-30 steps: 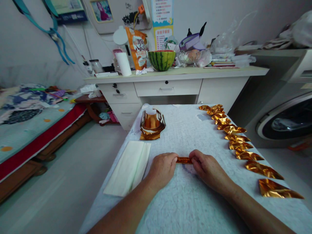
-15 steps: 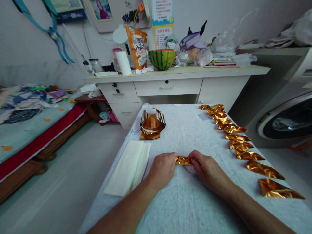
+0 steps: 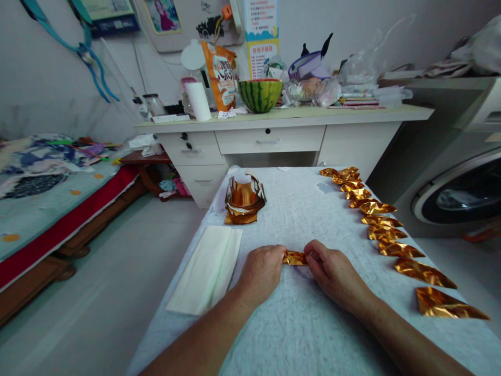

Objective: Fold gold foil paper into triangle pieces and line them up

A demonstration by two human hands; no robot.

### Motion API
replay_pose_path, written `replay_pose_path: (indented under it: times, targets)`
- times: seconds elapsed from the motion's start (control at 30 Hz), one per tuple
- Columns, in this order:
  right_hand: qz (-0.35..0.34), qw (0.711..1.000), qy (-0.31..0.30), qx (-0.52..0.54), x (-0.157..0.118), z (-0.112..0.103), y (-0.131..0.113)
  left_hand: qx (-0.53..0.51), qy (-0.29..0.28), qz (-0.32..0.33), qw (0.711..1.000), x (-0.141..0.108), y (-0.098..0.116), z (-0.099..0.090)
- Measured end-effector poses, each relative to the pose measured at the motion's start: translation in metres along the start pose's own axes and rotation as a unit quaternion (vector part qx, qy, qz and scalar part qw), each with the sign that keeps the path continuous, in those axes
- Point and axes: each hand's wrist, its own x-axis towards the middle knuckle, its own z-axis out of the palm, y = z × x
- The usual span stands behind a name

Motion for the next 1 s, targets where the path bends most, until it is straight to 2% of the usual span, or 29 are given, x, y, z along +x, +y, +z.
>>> replay_pose_path:
  times: [0.17,0.7,0.83,1.0]
  targets:
    - [-0.014,1.0,0.006,0.001,0.0,0.0,0.002,-0.028,0.014,0.025,0.999,0.0,-0.003,0.005]
    - [-0.05,0.998,0.007,0.026,-0.001,0.004,0.005,-0.039,-0.001,0.024,0.999,0.0,-0.005,0.005]
    - [-0.056,0.997,0.004,0.053,-0.001,0.001,0.005,-0.063,0.004,0.009,0.998,0.0,-0.004,0.003]
    - [-0.041,0.987,-0.019,0.153,-0.002,-0.003,0.004,-0.136,0.024,-0.044,0.989,-0.002,-0.003,-0.005]
